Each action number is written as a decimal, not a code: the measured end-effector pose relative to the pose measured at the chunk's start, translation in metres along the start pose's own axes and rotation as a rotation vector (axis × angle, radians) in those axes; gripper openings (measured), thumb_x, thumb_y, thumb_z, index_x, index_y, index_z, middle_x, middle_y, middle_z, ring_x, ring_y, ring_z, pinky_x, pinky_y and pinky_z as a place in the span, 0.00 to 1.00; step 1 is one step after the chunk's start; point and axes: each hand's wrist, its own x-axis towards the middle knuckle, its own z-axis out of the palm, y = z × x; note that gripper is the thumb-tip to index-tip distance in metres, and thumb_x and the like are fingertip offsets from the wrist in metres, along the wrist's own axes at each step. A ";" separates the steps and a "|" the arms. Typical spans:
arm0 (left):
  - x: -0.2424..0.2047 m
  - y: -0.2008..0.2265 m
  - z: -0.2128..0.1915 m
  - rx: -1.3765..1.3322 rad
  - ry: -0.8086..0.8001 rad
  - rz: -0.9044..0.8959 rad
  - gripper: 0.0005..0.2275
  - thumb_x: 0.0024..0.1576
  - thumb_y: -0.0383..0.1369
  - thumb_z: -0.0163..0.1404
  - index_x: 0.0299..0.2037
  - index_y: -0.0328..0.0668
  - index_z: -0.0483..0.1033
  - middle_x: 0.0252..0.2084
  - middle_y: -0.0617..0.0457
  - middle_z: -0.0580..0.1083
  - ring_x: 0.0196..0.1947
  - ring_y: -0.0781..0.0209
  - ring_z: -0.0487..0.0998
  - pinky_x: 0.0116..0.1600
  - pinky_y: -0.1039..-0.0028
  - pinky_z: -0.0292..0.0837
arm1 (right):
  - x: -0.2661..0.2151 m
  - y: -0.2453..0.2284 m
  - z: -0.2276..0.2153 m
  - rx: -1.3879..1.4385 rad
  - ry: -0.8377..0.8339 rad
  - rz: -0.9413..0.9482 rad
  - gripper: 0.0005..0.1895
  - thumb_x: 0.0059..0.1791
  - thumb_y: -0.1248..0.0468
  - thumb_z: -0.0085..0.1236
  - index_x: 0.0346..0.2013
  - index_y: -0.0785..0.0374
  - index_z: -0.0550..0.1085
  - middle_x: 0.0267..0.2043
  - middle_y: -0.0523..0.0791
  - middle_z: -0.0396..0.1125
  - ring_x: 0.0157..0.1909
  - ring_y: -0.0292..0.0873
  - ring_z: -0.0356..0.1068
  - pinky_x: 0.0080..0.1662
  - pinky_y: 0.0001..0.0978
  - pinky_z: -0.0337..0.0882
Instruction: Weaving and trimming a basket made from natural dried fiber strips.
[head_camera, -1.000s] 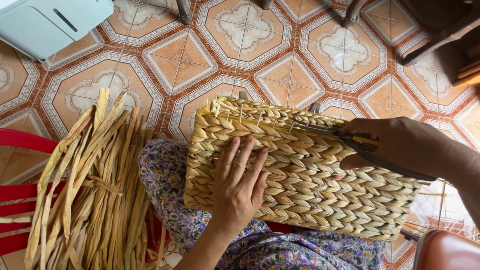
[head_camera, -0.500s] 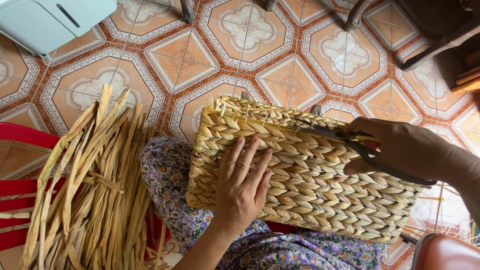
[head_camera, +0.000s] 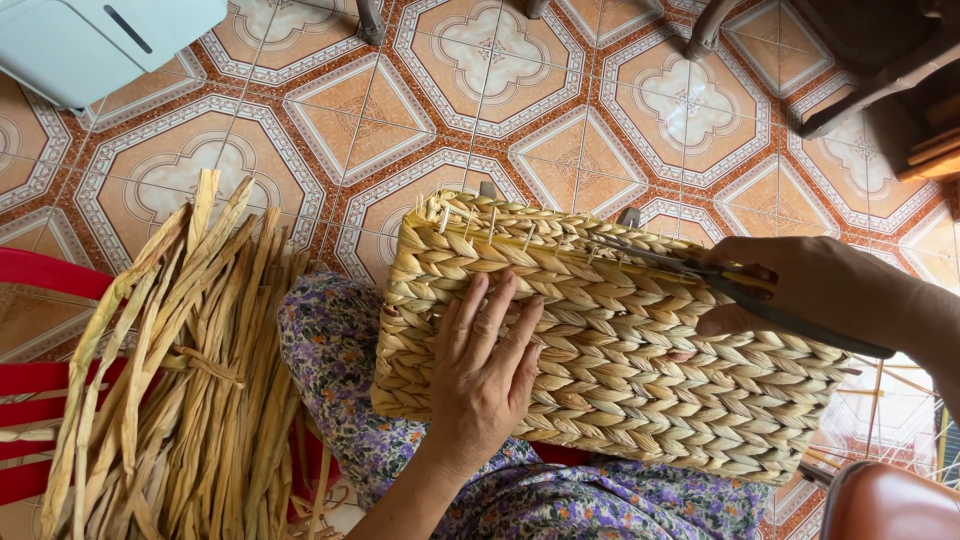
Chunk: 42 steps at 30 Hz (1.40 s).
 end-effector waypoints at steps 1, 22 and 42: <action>0.000 0.000 0.000 -0.002 0.000 -0.001 0.17 0.64 0.38 0.51 0.64 0.48 0.74 0.73 0.48 0.62 0.76 0.47 0.55 0.76 0.50 0.53 | -0.006 -0.006 -0.002 -0.001 -0.001 0.002 0.38 0.36 0.34 0.64 0.58 0.38 0.72 0.43 0.41 0.77 0.47 0.45 0.78 0.51 0.44 0.79; 0.001 0.000 -0.002 -0.005 -0.008 -0.001 0.18 0.65 0.37 0.50 0.65 0.48 0.72 0.73 0.48 0.61 0.76 0.46 0.55 0.77 0.51 0.51 | -0.009 -0.022 0.011 0.090 0.483 -0.621 0.35 0.40 0.38 0.62 0.54 0.54 0.74 0.39 0.41 0.78 0.32 0.39 0.80 0.29 0.34 0.78; -0.002 -0.002 0.000 -0.045 -0.022 -0.005 0.19 0.64 0.36 0.51 0.66 0.47 0.71 0.73 0.45 0.61 0.75 0.44 0.56 0.76 0.50 0.53 | -0.010 -0.102 -0.011 -0.004 0.375 -0.370 0.28 0.40 0.37 0.64 0.50 0.43 0.78 0.23 0.37 0.77 0.24 0.39 0.78 0.31 0.36 0.80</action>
